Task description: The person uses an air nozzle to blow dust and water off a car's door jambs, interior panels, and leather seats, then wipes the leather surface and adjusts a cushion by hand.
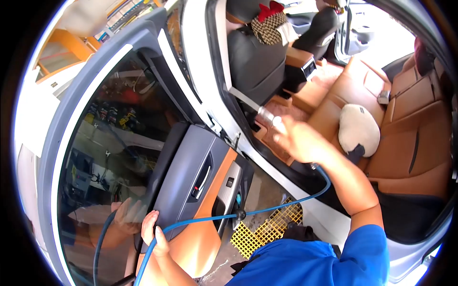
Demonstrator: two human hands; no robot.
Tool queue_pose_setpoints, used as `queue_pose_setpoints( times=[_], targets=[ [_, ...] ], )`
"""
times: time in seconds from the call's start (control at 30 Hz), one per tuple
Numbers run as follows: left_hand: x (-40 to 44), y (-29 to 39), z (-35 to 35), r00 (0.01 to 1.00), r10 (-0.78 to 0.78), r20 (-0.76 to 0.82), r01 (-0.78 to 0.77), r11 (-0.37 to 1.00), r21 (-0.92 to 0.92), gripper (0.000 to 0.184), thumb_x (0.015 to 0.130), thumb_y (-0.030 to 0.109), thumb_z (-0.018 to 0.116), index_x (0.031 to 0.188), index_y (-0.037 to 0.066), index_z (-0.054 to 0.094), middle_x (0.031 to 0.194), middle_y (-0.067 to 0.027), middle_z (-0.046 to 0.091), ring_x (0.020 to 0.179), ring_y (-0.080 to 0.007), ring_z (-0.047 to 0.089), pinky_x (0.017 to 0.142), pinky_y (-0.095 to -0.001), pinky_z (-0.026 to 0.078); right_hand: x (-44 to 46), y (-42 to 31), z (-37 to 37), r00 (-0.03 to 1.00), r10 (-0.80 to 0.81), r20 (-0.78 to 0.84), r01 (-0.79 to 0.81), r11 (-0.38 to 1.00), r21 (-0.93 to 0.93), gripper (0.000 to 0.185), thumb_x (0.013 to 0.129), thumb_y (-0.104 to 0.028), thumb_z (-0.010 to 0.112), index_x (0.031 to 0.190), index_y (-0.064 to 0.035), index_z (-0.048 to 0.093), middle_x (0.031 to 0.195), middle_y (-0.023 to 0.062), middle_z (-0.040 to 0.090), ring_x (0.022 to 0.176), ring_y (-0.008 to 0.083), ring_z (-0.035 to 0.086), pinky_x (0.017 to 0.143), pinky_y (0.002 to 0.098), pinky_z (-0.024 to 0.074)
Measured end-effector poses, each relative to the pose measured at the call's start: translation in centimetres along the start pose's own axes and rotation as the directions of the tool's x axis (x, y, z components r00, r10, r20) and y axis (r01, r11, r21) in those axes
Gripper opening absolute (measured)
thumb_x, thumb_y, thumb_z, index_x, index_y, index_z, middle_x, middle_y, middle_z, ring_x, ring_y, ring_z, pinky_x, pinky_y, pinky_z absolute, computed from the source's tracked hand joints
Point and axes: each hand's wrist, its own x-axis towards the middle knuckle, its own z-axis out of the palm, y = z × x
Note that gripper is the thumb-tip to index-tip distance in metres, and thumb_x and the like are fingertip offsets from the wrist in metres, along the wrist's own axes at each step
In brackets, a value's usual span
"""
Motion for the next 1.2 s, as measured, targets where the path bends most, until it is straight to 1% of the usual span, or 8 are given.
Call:
queue_pose_setpoints(
  times=[0.13, 0.23, 0.3, 0.67, 0.8, 0.83, 1.07, 1.2],
  targets=[
    [0.1, 0.9, -0.1, 0.996, -0.069, -0.050, 0.068, 0.998, -0.009, 0.036, 0.094, 0.027, 0.051, 0.107, -0.005, 0.063, 0.104, -0.0212, 0.067, 0.101, -0.0359, 0.064, 0.093, -0.0441, 0.048, 0.6, -4.9, -8.0, 0.857, -0.246, -0.453, 0.263, 0.965, -0.027, 0.046, 0.095, -0.034, 0.057, 0.117, 0.0050, 0.048, 0.092, 0.0312, 0.063, 0.091, 0.0439, 0.063, 0.078, 0.0470, 0.0503],
    [0.3, 1.0, -0.1, 0.995, -0.082, -0.062, 0.081, 0.996, -0.030, 0.034, 0.091, 0.022, 0.050, 0.106, -0.006, 0.063, 0.104, -0.0218, 0.067, 0.100, -0.0356, 0.064, 0.092, -0.0438, 0.049, 3.9, -7.7, -11.2, 0.863, -0.160, -0.480, 0.178, 0.984, -0.007, 0.046, 0.095, -0.035, 0.056, 0.113, 0.0074, 0.052, 0.092, 0.0309, 0.063, 0.095, 0.0430, 0.063, 0.081, 0.0472, 0.0496],
    [0.2, 1.0, -0.1, 0.993, -0.089, -0.074, 0.086, 0.996, -0.038, 0.031, 0.088, 0.016, 0.050, 0.105, -0.006, 0.064, 0.103, -0.0221, 0.067, 0.099, -0.0356, 0.064, 0.091, -0.0436, 0.049, 7.7, -7.5, -10.9, 0.787, -0.283, -0.548, 0.227, 0.959, -0.170, 0.048, 0.095, -0.036, 0.056, 0.110, 0.0094, 0.055, 0.094, 0.0302, 0.064, 0.098, 0.0420, 0.063, 0.086, 0.0471, 0.0487],
    [0.0, 0.6, -0.1, 0.995, -0.075, -0.064, 0.074, 0.997, -0.015, 0.032, 0.088, 0.016, 0.049, 0.105, -0.007, 0.063, 0.102, -0.0230, 0.067, 0.097, -0.0358, 0.065, 0.090, -0.0434, 0.050, 10.1, -8.4, -6.3, 0.933, -0.265, -0.245, 0.230, 0.960, -0.162, 0.044, 0.094, -0.033, 0.057, 0.107, 0.0088, 0.052, 0.095, 0.0310, 0.063, 0.097, 0.0435, 0.062, 0.084, 0.0468, 0.0474],
    [0.4, 0.6, 0.0, 0.996, -0.060, -0.062, 0.060, 0.998, -0.015, 0.032, 0.091, 0.019, 0.049, 0.105, -0.007, 0.062, 0.102, -0.0228, 0.067, 0.097, -0.0359, 0.065, 0.089, -0.0433, 0.050, 8.3, -9.5, -7.3, 0.828, -0.240, -0.507, 0.224, 0.970, -0.093, 0.043, 0.093, -0.033, 0.058, 0.107, 0.0076, 0.052, 0.093, 0.0312, 0.063, 0.094, 0.0450, 0.062, 0.081, 0.0488, 0.0482],
    [0.4, 0.7, 0.0, 0.996, -0.072, -0.057, 0.072, 0.997, -0.007, 0.032, 0.092, 0.020, 0.049, 0.105, -0.006, 0.063, 0.101, -0.0226, 0.067, 0.096, -0.0358, 0.065, 0.089, -0.0432, 0.050, 7.4, -10.2, -8.0, 0.820, -0.249, -0.515, 0.194, 0.968, -0.159, 0.044, 0.095, -0.030, 0.056, 0.111, 0.0104, 0.053, 0.098, 0.0278, 0.066, 0.095, 0.0395, 0.066, 0.086, 0.0454, 0.0515],
    [0.4, 0.9, 0.0, 0.995, -0.077, -0.057, 0.078, 0.997, 0.009, 0.033, 0.093, 0.022, 0.049, 0.105, -0.006, 0.063, 0.101, -0.0220, 0.067, 0.097, -0.0356, 0.065, 0.089, -0.0426, 0.049, 7.5, -10.4, -7.8, 0.823, -0.213, -0.527, 0.166, 0.977, -0.135, 0.044, 0.095, -0.030, 0.056, 0.111, 0.0105, 0.054, 0.097, 0.0281, 0.066, 0.096, 0.0389, 0.066, 0.087, 0.0442, 0.0508],
    [0.2, 0.7, 0.0, 0.996, -0.087, -0.035, 0.087, 0.996, 0.007, 0.034, 0.093, 0.023, 0.049, 0.105, -0.006, 0.063, 0.102, -0.0221, 0.067, 0.098, -0.0357, 0.064, 0.090, -0.0430, 0.049, 8.8, -9.1, -5.8, 0.926, -0.246, -0.286, 0.219, 0.968, -0.123, 0.040, 0.094, -0.031, 0.058, 0.105, 0.0073, 0.053, 0.092, 0.0295, 0.064, 0.094, 0.0431, 0.063, 0.081, 0.0466, 0.0483]
  ],
)
